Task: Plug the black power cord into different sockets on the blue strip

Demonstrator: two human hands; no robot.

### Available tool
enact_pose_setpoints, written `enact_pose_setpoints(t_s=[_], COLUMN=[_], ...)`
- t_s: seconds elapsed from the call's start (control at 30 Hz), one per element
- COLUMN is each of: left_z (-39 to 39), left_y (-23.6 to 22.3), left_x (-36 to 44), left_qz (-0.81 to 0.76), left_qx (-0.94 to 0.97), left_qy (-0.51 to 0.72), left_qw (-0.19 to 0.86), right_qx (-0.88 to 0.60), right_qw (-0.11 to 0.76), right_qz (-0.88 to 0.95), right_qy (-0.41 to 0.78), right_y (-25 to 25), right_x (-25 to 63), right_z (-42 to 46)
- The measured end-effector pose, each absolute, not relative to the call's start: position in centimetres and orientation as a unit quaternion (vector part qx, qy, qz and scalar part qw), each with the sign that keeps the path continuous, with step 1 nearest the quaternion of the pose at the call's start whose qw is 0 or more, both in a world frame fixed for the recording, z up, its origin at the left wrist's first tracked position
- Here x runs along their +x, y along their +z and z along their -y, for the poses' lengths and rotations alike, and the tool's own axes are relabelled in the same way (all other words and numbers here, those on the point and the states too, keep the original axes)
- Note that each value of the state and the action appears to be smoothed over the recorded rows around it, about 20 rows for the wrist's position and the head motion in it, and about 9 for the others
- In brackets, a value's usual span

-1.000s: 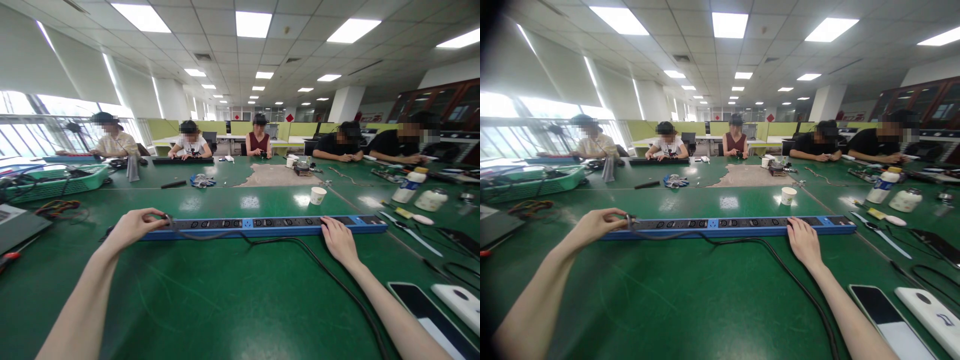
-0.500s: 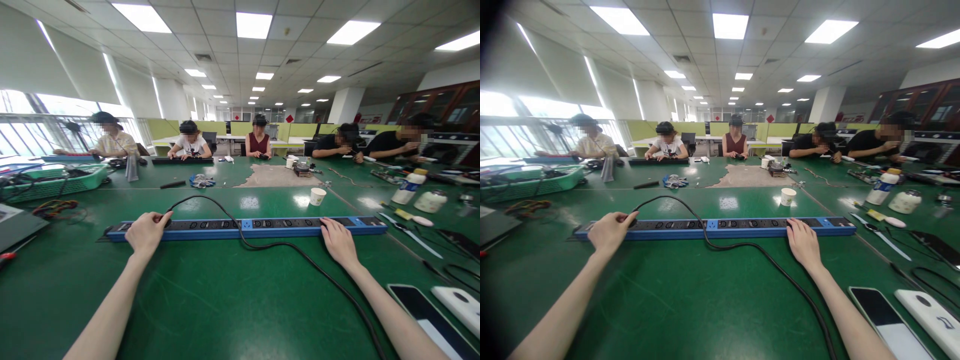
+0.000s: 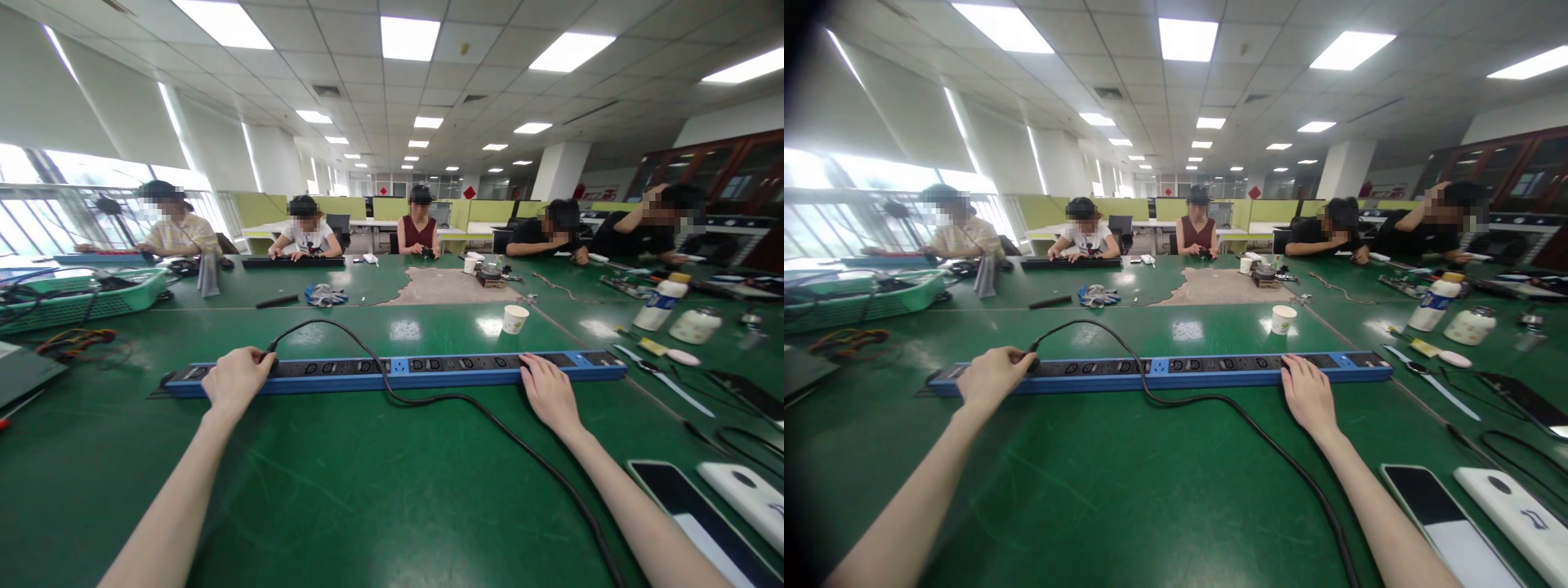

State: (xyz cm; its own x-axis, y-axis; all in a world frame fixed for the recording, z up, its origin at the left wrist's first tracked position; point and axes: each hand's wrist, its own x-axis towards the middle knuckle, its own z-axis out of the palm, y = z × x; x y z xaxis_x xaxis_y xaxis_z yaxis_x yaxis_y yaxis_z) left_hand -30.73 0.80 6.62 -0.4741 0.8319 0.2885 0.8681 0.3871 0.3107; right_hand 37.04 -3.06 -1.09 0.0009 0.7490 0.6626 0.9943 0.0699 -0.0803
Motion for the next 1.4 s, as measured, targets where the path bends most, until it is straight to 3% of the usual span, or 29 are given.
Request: enact_pose_setpoints(t_s=[0.37,0.6,0.83,1.13,1.23,1.4], left_z=[-2.2,-1.7,-1.8,-0.5,-0.2,-0.4], left_y=[5.7,3.9,3.1,8.6,9.9,8.2], left_x=[-30.0,-30.3,-29.6,-27.9,-27.4,-27.2], left_qz=[0.833,0.832,0.813,0.785,0.796,0.824], left_qx=[-0.518,-0.494,-0.519,-0.504,-0.520,-0.518], left_qy=[-0.187,-0.246,-0.239,-0.319,-0.286,-0.229], left_qw=[0.051,0.044,0.115,0.168,0.120,0.025], right_qx=[-0.649,-0.648,-0.645,-0.646,-0.642,-0.644], right_qw=[0.283,0.276,0.281,0.278,0.284,0.287], right_qz=[0.671,0.671,0.673,0.673,0.674,0.671], right_qy=[-0.220,-0.230,-0.228,-0.229,-0.229,-0.228], right_y=[-1.2,-1.2,-1.2,-1.1,-1.1,-1.2], right_x=[37.1,37.2,37.2,37.2,37.2,37.2], right_z=[3.1,3.0,3.1,3.1,3.1,3.0])
